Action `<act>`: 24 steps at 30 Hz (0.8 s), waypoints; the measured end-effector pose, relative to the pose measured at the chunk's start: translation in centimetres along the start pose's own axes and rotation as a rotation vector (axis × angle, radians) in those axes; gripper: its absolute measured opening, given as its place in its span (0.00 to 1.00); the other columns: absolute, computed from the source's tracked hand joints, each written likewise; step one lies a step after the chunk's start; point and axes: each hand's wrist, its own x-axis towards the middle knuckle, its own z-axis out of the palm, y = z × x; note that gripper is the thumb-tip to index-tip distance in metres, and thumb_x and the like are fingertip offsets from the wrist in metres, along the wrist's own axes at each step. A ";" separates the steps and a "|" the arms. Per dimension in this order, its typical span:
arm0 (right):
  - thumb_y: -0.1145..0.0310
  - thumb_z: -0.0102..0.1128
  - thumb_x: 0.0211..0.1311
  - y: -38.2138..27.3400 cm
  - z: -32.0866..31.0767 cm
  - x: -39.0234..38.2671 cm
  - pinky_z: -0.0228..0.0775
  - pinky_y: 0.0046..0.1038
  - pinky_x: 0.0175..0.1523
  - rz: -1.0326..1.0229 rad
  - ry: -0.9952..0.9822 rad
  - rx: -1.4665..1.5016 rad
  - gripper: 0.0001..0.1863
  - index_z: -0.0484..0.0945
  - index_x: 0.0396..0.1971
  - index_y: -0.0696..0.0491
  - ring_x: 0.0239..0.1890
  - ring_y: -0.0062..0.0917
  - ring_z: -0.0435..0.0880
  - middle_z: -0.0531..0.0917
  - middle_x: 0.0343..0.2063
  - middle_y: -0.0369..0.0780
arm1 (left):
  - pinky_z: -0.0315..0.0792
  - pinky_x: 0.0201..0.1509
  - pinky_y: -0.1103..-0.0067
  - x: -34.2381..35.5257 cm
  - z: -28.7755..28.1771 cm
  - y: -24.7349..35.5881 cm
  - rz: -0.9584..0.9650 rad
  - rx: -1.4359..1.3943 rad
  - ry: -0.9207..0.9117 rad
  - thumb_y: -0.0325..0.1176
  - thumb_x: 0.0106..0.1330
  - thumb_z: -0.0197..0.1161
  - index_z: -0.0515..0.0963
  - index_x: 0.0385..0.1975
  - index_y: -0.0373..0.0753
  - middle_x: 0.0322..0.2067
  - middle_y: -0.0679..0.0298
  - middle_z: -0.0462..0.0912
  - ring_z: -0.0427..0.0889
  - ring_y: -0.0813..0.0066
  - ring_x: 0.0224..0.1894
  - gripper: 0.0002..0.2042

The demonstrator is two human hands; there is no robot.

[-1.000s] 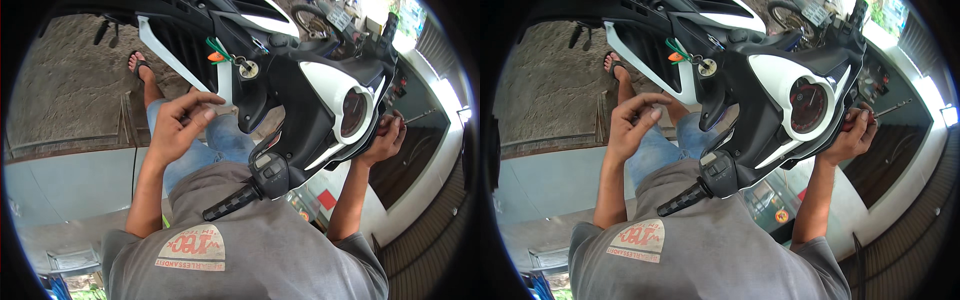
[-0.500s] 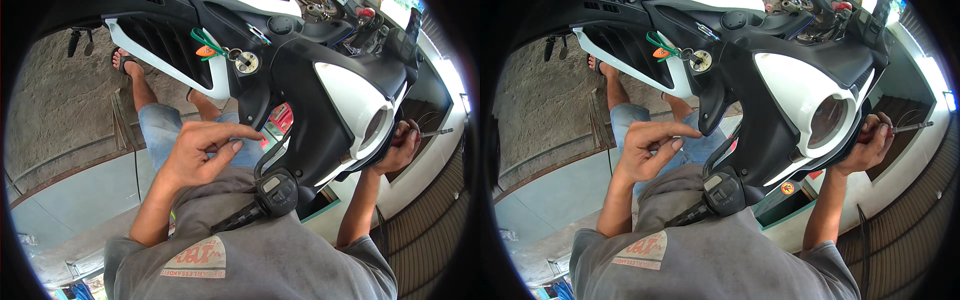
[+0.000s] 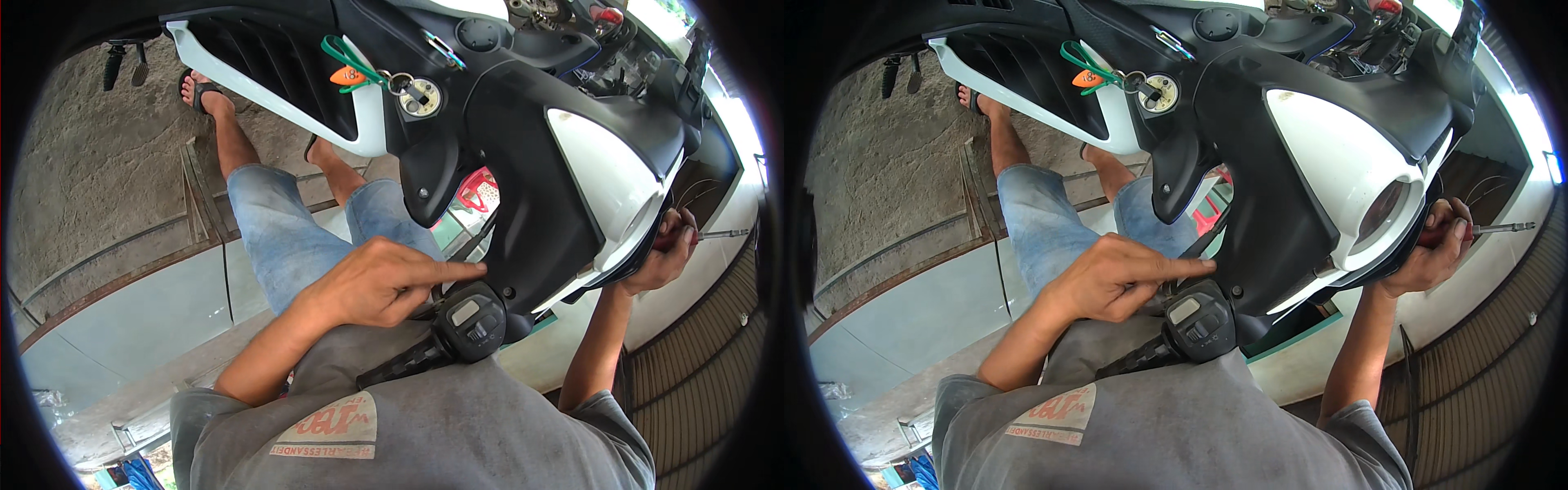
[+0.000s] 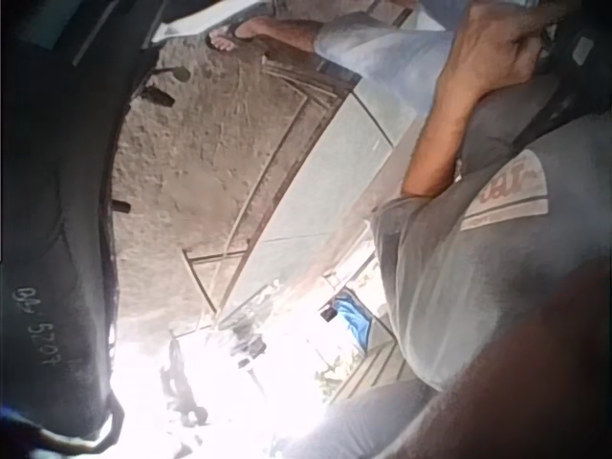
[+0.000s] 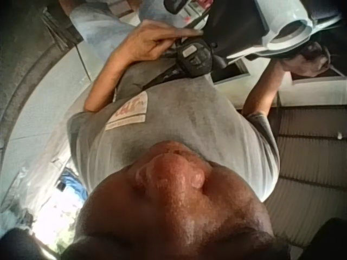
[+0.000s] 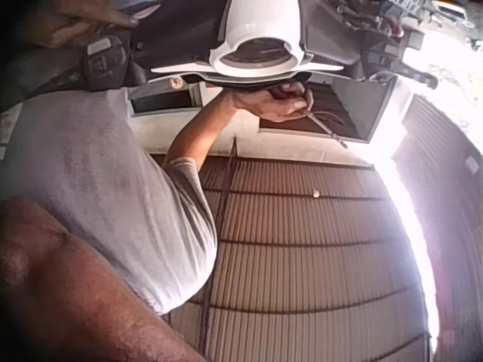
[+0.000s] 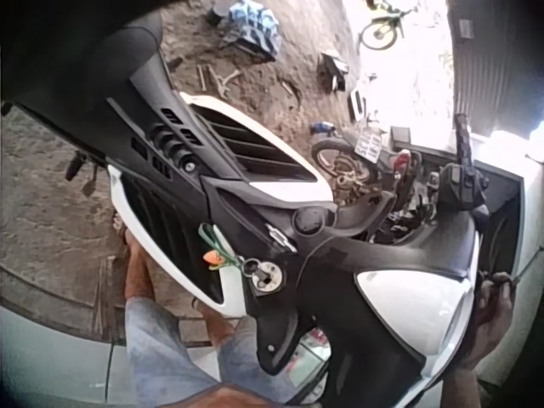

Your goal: Removing and replacing plastic fairing panels and screws on a motorcycle.

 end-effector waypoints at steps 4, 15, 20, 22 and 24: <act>0.61 0.39 0.76 -0.2 0.1 -0.2 0.64 0.22 0.44 -0.017 -0.012 0.013 0.19 0.74 0.46 0.62 0.35 0.19 0.70 0.72 0.27 0.37 | 0.76 0.28 0.70 -0.5 0.0 -0.1 0.052 -0.004 -0.008 0.17 0.52 0.58 0.81 0.60 0.43 0.23 0.57 0.84 0.84 0.61 0.25 0.31; 0.59 0.44 0.74 -1.2 1.2 -0.5 0.62 0.21 0.42 0.011 0.048 0.030 0.19 0.75 0.46 0.61 0.34 0.18 0.69 0.72 0.26 0.36 | 0.72 0.26 0.74 1.9 -0.9 -0.2 -0.063 0.054 0.211 0.18 0.56 0.55 0.86 0.46 0.33 0.18 0.55 0.80 0.79 0.66 0.18 0.19; 0.61 0.46 0.75 -1.7 1.7 -0.7 0.59 0.21 0.39 0.019 0.074 0.060 0.16 0.74 0.45 0.60 0.32 0.17 0.66 0.69 0.26 0.35 | 0.75 0.31 0.71 4.4 -0.8 0.9 -0.226 0.112 0.001 0.24 0.63 0.57 0.85 0.45 0.31 0.24 0.48 0.84 0.85 0.59 0.24 0.14; 0.62 0.47 0.76 -1.9 1.8 -0.7 0.57 0.19 0.38 0.033 0.090 0.053 0.15 0.74 0.44 0.60 0.30 0.16 0.65 0.69 0.26 0.34 | 0.75 0.32 0.70 5.0 -1.0 1.4 -0.237 0.143 -0.023 0.26 0.63 0.58 0.85 0.44 0.31 0.25 0.47 0.84 0.86 0.58 0.26 0.13; 0.62 0.47 0.76 -2.0 1.8 -0.7 0.57 0.19 0.37 0.039 0.090 0.070 0.15 0.74 0.44 0.60 0.30 0.15 0.64 0.69 0.25 0.35 | 0.74 0.31 0.70 5.7 -1.4 1.7 -0.286 0.097 -0.065 0.26 0.63 0.57 0.84 0.47 0.30 0.24 0.48 0.84 0.85 0.59 0.24 0.15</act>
